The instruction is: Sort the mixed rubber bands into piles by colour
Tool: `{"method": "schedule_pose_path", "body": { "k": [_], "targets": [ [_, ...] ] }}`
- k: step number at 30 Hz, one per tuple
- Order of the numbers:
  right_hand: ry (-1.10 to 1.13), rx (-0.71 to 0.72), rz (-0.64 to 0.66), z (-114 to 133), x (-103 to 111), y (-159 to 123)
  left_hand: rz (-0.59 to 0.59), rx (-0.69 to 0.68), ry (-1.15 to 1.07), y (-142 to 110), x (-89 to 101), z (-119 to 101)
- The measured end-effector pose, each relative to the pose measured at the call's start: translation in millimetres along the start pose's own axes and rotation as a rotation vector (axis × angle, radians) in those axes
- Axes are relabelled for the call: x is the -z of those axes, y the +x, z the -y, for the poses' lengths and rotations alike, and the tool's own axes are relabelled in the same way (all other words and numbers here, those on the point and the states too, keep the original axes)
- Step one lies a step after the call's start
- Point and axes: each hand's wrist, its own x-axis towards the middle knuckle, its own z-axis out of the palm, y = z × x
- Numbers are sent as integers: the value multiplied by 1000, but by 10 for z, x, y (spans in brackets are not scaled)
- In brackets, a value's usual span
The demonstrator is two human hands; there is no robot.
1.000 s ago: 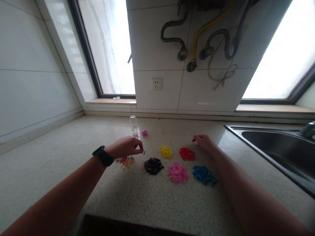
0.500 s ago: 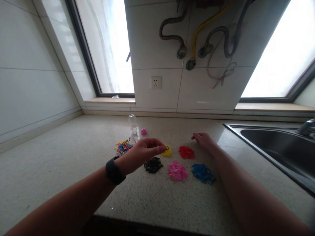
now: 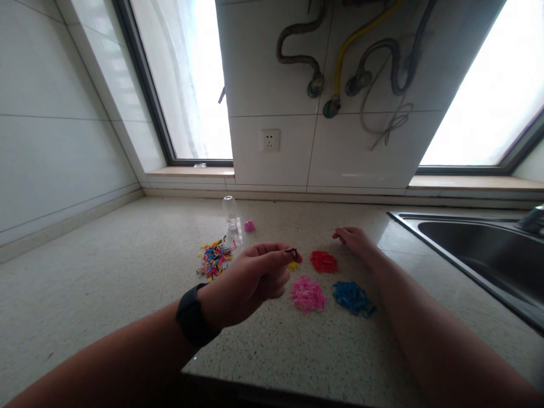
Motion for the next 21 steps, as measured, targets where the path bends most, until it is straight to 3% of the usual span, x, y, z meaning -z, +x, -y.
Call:
{"method": "schedule_pose_path", "body": {
  "k": [21],
  "targets": [
    [-11, -14, 11, 65, 2, -36, 10, -87, 87, 51, 85, -58]
  ]
}}
